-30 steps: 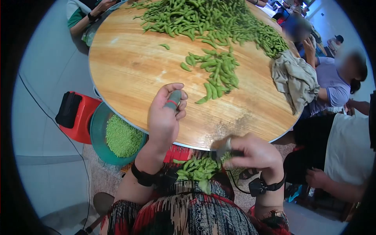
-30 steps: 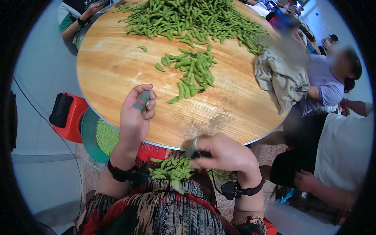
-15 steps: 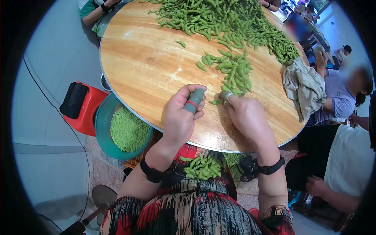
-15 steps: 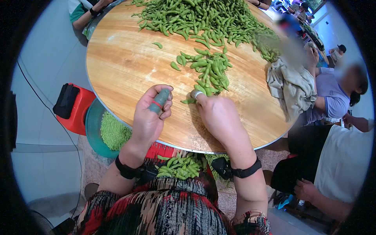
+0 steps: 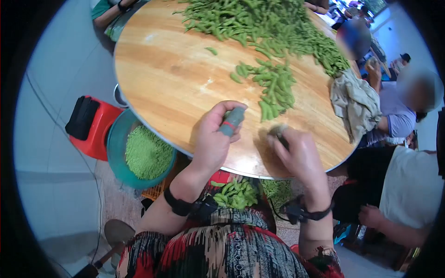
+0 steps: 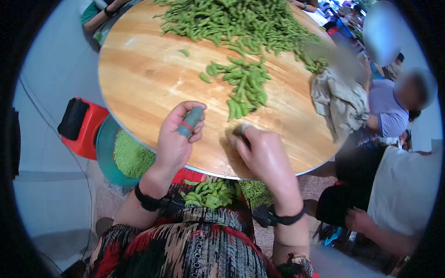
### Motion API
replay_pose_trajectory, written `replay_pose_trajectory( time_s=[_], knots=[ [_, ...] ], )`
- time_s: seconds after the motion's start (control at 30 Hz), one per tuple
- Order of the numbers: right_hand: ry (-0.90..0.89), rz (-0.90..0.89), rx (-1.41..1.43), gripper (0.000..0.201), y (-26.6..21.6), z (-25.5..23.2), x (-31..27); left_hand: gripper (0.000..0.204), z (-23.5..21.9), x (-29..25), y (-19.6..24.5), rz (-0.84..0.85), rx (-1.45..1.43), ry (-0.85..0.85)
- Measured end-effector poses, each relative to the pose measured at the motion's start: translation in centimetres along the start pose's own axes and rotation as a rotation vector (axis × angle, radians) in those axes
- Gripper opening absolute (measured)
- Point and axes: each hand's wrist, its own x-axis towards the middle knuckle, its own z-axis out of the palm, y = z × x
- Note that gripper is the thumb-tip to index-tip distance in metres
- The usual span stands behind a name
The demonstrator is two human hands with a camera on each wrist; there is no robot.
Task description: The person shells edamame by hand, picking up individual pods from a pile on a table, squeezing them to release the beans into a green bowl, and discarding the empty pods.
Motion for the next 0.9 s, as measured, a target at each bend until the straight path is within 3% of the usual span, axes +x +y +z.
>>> replay_pose_trajectory(
  time_s=[0.07,0.13,0.2,0.33,0.4,0.47,0.53,0.57,0.6,0.67,0.83,0.9],
  knots=[
    [0.431,0.074,-0.261,0.021,-0.2,1.2,2.1,0.022,0.2,-0.1,-0.1,0.015,0.104,0.088],
    [0.415,0.104,-0.333,0.016,0.1,1.8,4.0,0.022,-0.2,0.0,-0.5,0.07,0.1,0.021],
    [0.428,0.067,-0.323,0.013,0.9,2.7,4.8,0.024,-0.1,0.2,-0.6,0.06,0.055,0.063],
    [0.317,-0.005,-0.375,0.009,0.2,1.3,2.9,0.024,0.4,-0.1,-0.3,0.044,0.097,0.06],
    [0.293,0.06,-0.362,0.01,0.2,1.1,2.6,0.028,0.7,-0.2,-0.1,-0.028,0.155,0.027],
    [0.43,-0.011,-0.072,0.013,0.8,0.9,2.3,0.03,1.1,-0.2,0.0,-0.046,0.183,0.001],
    [0.432,0.045,0.005,0.017,0.9,0.5,1.8,0.031,2.1,-0.3,0.1,-0.033,0.458,0.007],
    [0.413,0.056,0.202,0.016,1.2,0.5,1.6,0.033,2.3,-0.2,0.5,0.032,0.69,-0.058],
    [0.398,0.063,0.392,0.016,1.5,0.3,1.5,0.033,2.2,0.0,0.2,0.053,0.66,-0.085],
    [0.368,0.078,0.624,0.014,1.7,0.3,1.3,0.031,2.1,0.4,-0.6,0.292,1.049,-0.182],
    [0.34,0.156,0.78,0.017,0.8,0.6,0.7,0.024,3.8,0.1,-0.5,0.304,1.009,-0.241],
    [0.348,0.008,0.933,0.02,0.5,1.6,0.9,0.015,3.1,0.3,-0.4,0.294,0.984,-0.21]
  ],
)
